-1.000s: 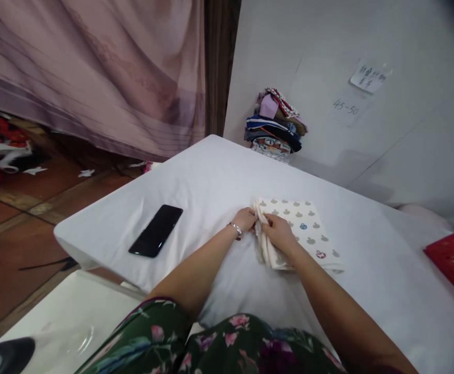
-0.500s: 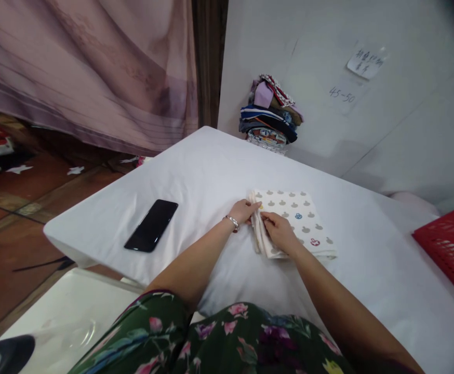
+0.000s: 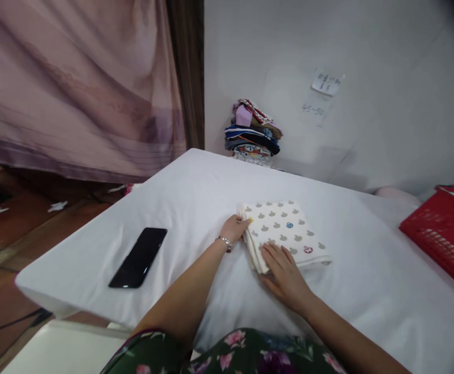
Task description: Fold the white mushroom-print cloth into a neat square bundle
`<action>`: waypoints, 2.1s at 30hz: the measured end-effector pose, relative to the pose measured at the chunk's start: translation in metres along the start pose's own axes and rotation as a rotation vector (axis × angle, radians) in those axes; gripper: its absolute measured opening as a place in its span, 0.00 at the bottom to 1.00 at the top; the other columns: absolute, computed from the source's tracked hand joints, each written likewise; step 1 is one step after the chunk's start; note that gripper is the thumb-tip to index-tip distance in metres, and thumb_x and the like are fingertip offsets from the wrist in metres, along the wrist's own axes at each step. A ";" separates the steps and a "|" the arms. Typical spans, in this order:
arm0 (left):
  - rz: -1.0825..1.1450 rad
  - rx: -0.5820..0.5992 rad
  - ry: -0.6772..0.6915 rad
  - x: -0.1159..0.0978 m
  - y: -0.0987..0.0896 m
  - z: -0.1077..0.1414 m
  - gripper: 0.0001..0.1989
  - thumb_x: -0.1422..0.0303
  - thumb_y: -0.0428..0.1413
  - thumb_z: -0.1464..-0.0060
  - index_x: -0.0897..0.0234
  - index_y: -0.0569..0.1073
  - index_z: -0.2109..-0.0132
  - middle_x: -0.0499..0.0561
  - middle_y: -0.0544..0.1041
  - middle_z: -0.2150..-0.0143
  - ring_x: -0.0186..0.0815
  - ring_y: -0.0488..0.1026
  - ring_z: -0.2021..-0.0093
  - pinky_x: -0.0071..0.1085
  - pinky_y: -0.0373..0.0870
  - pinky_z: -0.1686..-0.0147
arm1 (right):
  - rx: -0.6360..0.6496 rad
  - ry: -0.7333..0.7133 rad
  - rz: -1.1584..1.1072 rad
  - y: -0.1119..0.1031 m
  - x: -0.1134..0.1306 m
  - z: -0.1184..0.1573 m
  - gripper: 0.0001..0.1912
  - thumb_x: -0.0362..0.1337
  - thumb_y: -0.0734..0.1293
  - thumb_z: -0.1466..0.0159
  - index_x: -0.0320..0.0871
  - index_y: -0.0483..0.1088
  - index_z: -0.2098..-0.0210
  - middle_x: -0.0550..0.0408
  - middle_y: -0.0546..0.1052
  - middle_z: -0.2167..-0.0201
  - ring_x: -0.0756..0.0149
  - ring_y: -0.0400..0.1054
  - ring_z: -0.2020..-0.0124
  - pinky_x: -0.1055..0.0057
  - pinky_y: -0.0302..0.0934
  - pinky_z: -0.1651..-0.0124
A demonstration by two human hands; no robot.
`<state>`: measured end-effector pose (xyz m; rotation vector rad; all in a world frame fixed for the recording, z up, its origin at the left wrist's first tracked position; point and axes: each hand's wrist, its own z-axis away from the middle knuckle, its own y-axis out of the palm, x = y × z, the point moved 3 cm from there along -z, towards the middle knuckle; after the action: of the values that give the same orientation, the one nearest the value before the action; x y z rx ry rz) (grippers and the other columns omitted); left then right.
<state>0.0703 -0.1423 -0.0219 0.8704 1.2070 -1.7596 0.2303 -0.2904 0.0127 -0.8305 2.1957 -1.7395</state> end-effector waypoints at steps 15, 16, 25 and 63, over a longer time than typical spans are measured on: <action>-0.312 -0.099 0.344 -0.038 -0.017 -0.052 0.21 0.75 0.48 0.50 0.62 0.70 0.48 0.51 0.75 0.54 0.34 0.72 0.57 0.27 0.67 0.56 | 0.062 0.040 0.005 0.009 -0.008 -0.004 0.24 0.31 0.54 0.35 0.40 0.56 0.40 0.47 0.60 0.39 0.61 0.48 0.37 0.57 0.43 0.37; -0.310 -0.096 0.343 -0.037 -0.016 -0.056 0.19 0.74 0.49 0.50 0.62 0.72 0.50 0.51 0.76 0.57 0.35 0.72 0.58 0.27 0.67 0.58 | 0.065 0.038 0.004 0.009 -0.008 -0.004 0.24 0.32 0.54 0.35 0.40 0.56 0.40 0.47 0.59 0.39 0.61 0.48 0.37 0.57 0.43 0.37; -0.346 -0.231 0.284 -0.034 -0.013 -0.070 0.13 0.70 0.48 0.50 0.59 0.74 0.58 0.48 0.78 0.62 0.36 0.72 0.62 0.27 0.66 0.65 | 0.036 0.003 0.040 0.022 -0.006 -0.004 0.22 0.33 0.52 0.33 0.39 0.55 0.40 0.47 0.57 0.37 0.59 0.46 0.36 0.55 0.41 0.37; -1.011 -0.045 0.767 -0.031 0.054 0.054 0.28 0.56 0.46 0.42 0.66 0.61 0.40 0.57 0.57 0.36 0.46 0.51 0.36 0.48 0.48 0.39 | -0.084 0.569 -0.024 -0.032 -0.158 0.091 0.15 0.35 0.57 0.37 0.43 0.65 0.51 0.50 0.72 0.58 0.61 0.63 0.55 0.67 0.56 0.54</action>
<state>0.1274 -0.1978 0.0003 1.0341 2.4976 -2.1848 0.4138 -0.2827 -0.0086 -0.4030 2.6228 -2.1068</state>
